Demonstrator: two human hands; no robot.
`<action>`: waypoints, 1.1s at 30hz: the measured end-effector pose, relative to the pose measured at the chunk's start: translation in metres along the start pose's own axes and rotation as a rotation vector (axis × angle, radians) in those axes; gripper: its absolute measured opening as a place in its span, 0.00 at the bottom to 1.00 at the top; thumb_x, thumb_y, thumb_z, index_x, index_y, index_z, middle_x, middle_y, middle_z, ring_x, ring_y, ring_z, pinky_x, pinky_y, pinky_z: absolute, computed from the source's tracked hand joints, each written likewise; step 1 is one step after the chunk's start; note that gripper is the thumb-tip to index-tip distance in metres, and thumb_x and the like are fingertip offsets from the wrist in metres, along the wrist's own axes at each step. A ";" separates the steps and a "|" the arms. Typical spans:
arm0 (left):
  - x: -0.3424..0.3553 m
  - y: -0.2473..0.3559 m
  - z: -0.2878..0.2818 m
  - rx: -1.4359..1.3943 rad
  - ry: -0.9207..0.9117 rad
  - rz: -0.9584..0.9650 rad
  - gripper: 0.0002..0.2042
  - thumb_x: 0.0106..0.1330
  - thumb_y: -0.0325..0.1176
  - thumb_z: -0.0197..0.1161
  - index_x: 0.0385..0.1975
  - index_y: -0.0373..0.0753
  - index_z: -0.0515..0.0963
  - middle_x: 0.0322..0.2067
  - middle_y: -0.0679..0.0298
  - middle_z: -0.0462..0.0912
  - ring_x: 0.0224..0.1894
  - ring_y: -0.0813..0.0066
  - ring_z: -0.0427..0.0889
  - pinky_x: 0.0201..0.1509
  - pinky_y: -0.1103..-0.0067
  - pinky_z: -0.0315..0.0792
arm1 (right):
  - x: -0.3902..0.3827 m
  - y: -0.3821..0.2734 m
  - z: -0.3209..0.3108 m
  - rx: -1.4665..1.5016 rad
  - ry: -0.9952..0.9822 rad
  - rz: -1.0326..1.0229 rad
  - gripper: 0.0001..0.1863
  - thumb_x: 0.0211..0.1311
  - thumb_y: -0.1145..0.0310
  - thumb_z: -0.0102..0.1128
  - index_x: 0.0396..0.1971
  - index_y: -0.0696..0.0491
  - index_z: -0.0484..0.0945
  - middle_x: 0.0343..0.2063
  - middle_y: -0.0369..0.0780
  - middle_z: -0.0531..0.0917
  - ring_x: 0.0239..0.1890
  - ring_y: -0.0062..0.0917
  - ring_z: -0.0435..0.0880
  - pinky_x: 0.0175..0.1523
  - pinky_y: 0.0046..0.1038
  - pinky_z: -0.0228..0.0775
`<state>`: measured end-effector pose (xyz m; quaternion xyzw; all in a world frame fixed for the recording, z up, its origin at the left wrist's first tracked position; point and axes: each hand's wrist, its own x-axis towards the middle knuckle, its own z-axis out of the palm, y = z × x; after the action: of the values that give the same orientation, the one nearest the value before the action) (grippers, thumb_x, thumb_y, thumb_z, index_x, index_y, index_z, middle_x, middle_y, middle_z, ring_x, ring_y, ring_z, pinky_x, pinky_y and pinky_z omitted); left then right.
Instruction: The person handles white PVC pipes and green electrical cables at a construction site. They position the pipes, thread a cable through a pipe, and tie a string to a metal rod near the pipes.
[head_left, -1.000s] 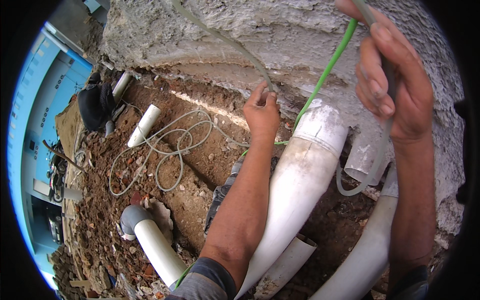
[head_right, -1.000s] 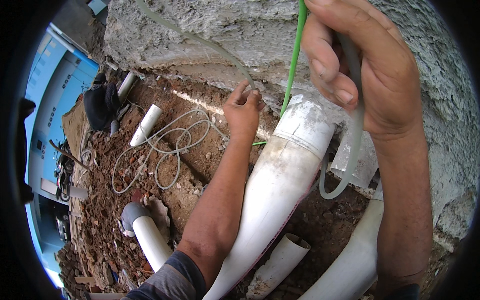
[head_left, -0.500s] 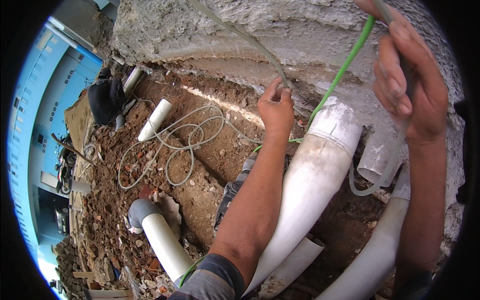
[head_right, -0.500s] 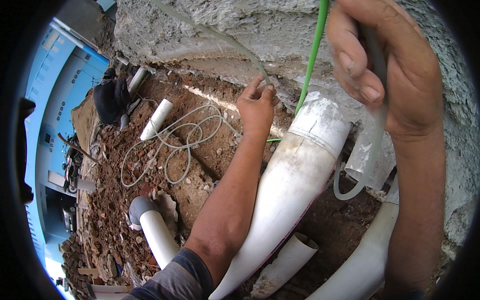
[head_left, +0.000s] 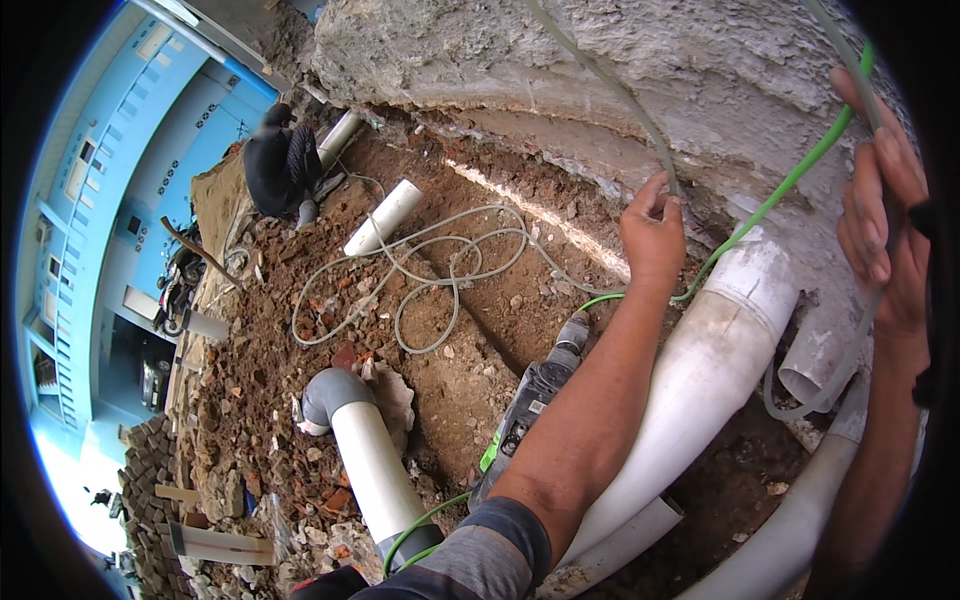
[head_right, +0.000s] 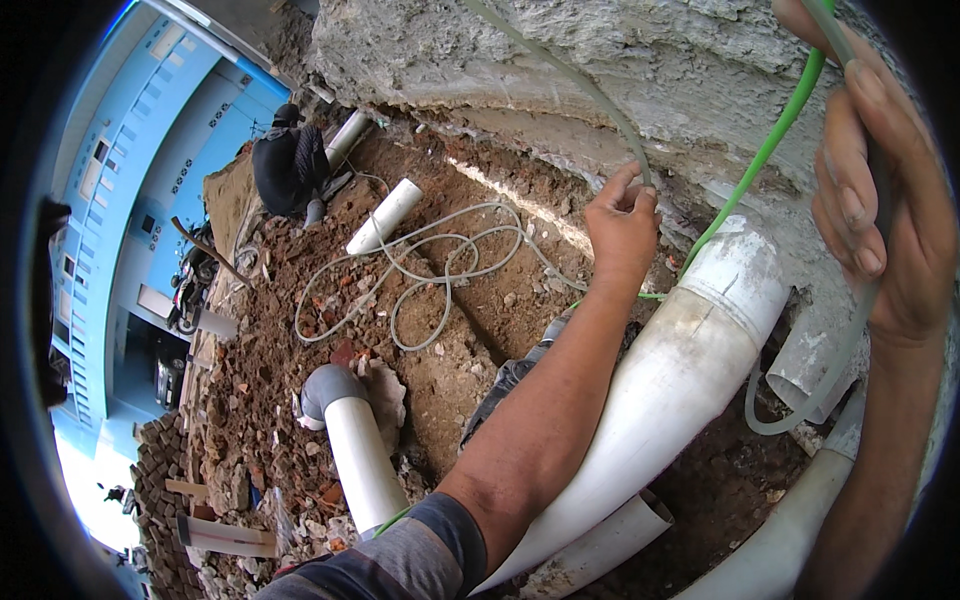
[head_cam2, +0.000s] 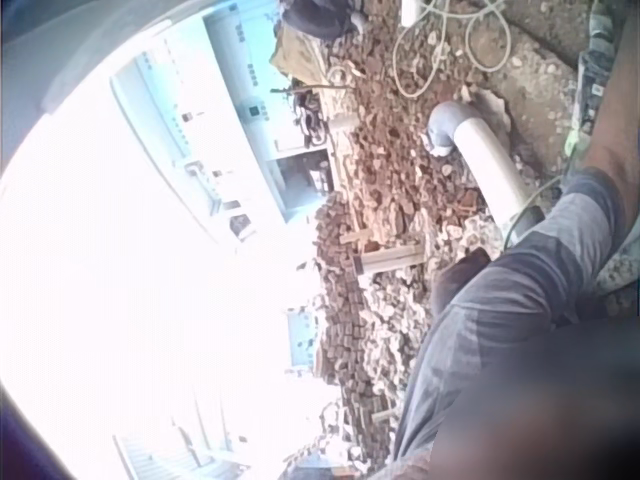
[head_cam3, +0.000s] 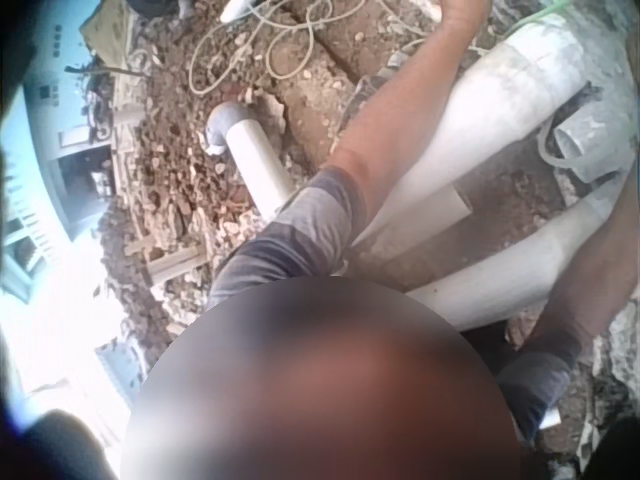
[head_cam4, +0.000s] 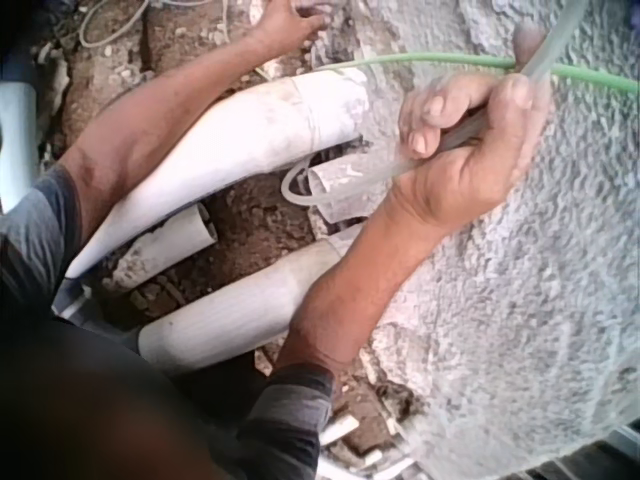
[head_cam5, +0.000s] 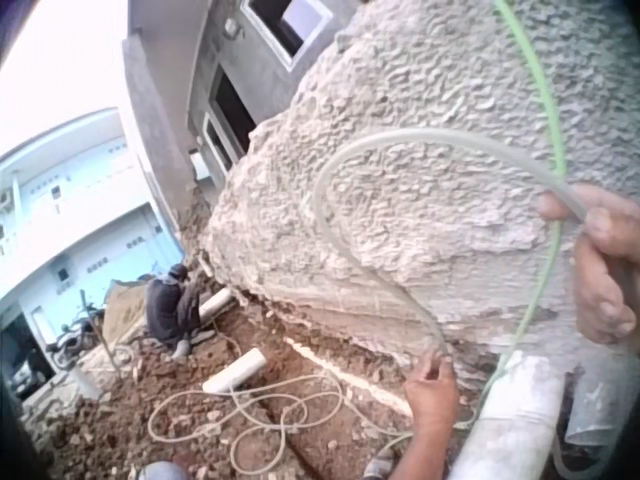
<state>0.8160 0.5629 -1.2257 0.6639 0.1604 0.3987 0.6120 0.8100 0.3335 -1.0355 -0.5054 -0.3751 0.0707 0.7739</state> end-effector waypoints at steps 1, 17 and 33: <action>0.000 -0.001 0.000 0.004 0.001 0.004 0.16 0.65 0.19 0.59 0.52 0.35 0.79 0.25 0.67 0.79 0.21 0.84 0.74 0.22 0.83 0.68 | 0.000 0.000 0.001 -0.004 0.001 0.001 0.26 0.78 0.64 0.37 0.69 0.62 0.54 0.12 0.28 0.66 0.06 0.07 0.59 0.11 0.10 0.56; -0.002 0.003 -0.001 0.040 0.003 0.013 0.16 0.65 0.20 0.60 0.52 0.35 0.78 0.26 0.66 0.79 0.22 0.83 0.74 0.24 0.83 0.70 | 0.001 0.001 -0.002 0.009 0.002 0.001 0.26 0.78 0.64 0.38 0.69 0.62 0.55 0.12 0.28 0.66 0.06 0.06 0.59 0.11 0.10 0.56; -0.002 0.005 0.000 0.037 0.002 -0.011 0.16 0.65 0.21 0.60 0.53 0.35 0.77 0.30 0.63 0.81 0.25 0.81 0.77 0.27 0.82 0.76 | 0.003 0.003 -0.003 -0.024 -0.006 0.009 0.25 0.80 0.66 0.31 0.70 0.61 0.50 0.12 0.30 0.68 0.05 0.10 0.63 0.09 0.11 0.57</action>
<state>0.8133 0.5612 -1.2218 0.6738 0.1719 0.3928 0.6019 0.8146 0.3341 -1.0368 -0.5161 -0.3759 0.0711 0.7663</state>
